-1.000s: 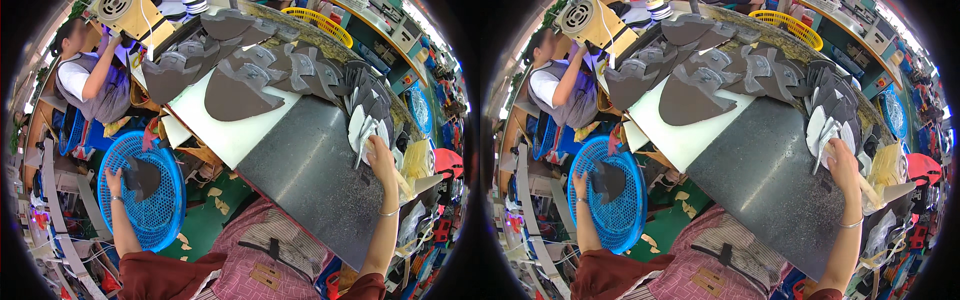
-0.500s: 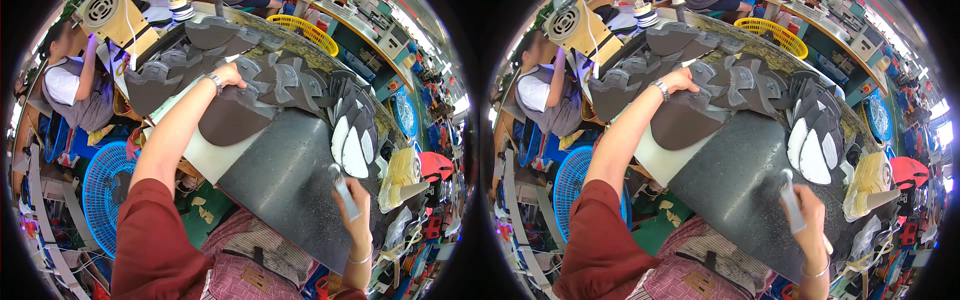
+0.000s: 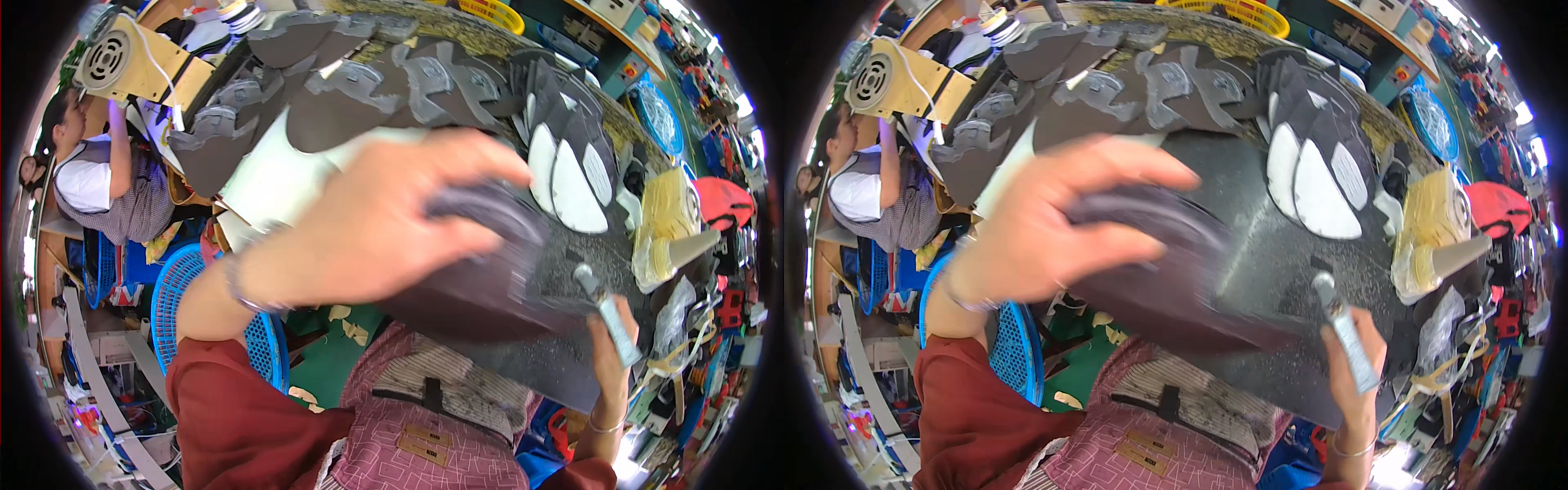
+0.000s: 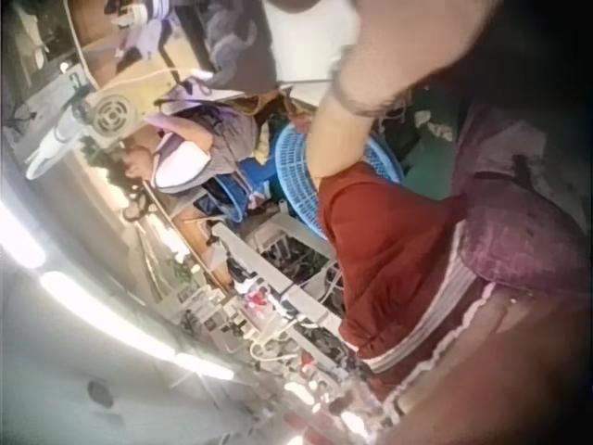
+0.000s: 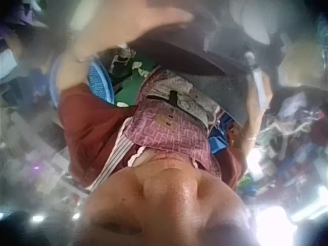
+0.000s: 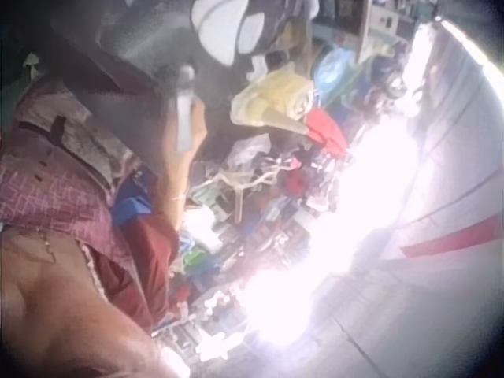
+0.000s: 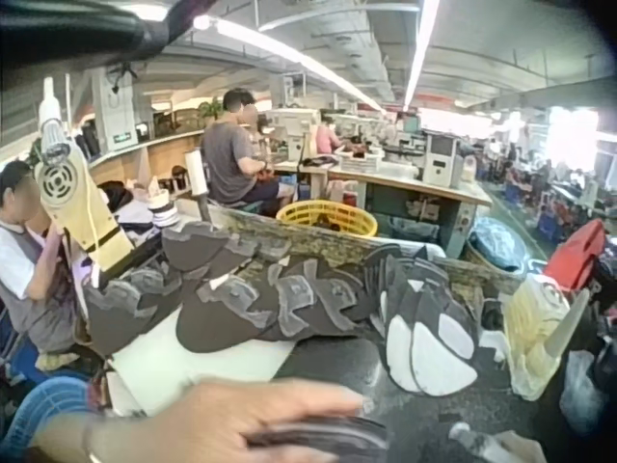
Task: The person attaches reinforcement strips onto leather pieces by hand, folds over the edges, and flattens them using a hammer.
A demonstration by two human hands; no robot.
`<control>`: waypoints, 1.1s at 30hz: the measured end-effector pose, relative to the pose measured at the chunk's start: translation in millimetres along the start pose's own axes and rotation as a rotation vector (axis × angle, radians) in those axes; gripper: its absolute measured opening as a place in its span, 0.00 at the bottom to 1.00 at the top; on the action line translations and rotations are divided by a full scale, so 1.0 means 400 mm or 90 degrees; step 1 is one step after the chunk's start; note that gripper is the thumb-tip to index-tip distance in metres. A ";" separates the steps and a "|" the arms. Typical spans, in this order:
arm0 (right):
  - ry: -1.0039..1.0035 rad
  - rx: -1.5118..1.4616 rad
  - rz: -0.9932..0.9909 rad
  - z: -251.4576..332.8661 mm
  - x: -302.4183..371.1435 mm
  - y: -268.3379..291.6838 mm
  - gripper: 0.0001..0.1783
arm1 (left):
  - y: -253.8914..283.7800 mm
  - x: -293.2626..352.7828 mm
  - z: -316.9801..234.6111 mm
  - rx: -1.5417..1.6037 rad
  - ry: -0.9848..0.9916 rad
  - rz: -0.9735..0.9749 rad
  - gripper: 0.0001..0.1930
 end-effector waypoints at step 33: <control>0.106 0.121 0.348 -0.048 0.093 -0.056 0.16 | -0.564 0.063 0.068 -0.217 -0.634 0.273 0.16</control>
Point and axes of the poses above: each hand's wrist, its own x-axis away from the middle knuckle, its own y-axis out of the back of the hand, z = x × y, the point moved 8 cm from there along -x, towards the middle knuckle, and after that the axes turned 9 degrees about -x, right-handed, at the moved point
